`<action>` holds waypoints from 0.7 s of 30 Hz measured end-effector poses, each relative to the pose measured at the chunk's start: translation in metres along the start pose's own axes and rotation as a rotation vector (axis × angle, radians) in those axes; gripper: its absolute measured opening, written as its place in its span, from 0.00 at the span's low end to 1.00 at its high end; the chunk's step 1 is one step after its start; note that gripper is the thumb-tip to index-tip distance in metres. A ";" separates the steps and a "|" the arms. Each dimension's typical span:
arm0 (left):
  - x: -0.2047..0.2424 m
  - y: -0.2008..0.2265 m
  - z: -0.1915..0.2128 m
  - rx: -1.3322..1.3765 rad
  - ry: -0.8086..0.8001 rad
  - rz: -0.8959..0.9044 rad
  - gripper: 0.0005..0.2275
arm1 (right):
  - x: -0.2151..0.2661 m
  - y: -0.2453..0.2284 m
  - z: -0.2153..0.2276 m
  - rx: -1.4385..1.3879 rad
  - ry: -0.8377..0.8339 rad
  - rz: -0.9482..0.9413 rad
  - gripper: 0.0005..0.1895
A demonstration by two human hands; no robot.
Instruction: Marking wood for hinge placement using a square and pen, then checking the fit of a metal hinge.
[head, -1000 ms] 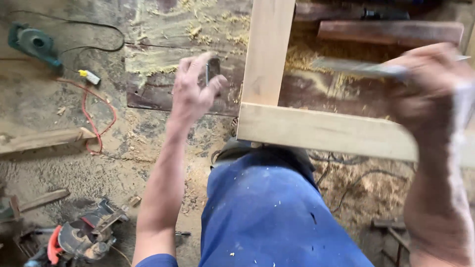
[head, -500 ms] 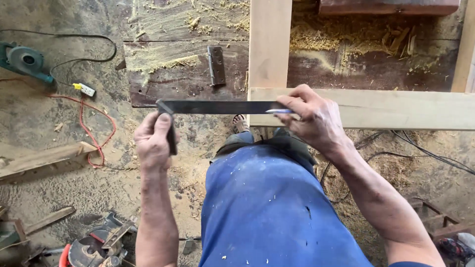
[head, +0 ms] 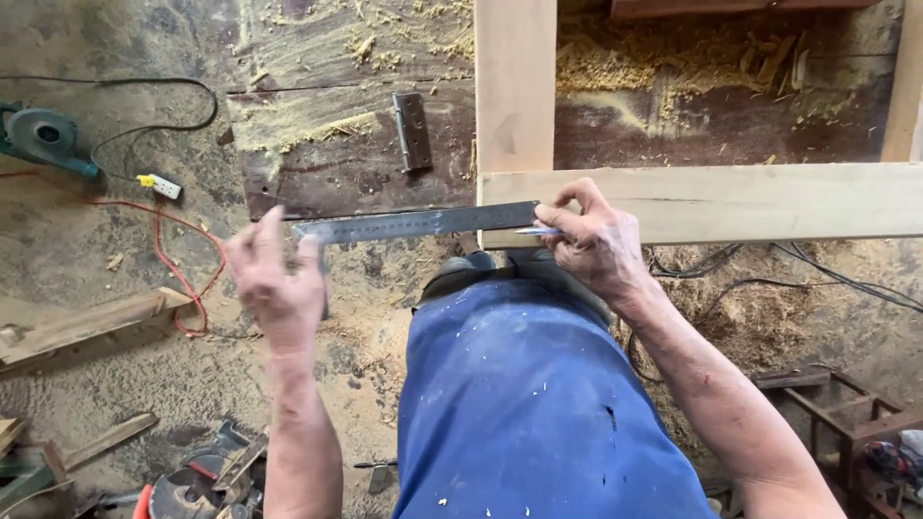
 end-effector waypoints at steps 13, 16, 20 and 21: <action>-0.058 0.108 -0.097 0.022 -0.170 -0.488 0.10 | 0.024 0.008 0.033 -0.129 0.200 0.084 0.11; -0.107 0.037 -0.090 -0.088 0.008 -0.248 0.13 | 0.046 0.040 0.047 -0.369 0.308 0.107 0.13; -0.186 -0.015 -0.117 -0.110 -0.008 -0.075 0.07 | 0.046 0.063 0.038 -0.916 0.147 -0.106 0.10; -0.201 -0.020 -0.126 -0.142 -0.009 -0.103 0.08 | 0.047 0.064 0.014 -1.262 -0.010 -0.248 0.14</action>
Point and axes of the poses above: each hand's wrist, its own x-axis away from the middle knuckle, its own z-axis out of the back of the hand, y = z × x, the point moved 10 cm from there along -x, towards the middle knuckle, and after that the axes turned 13 degrees about -y, right-handed, at the moved point
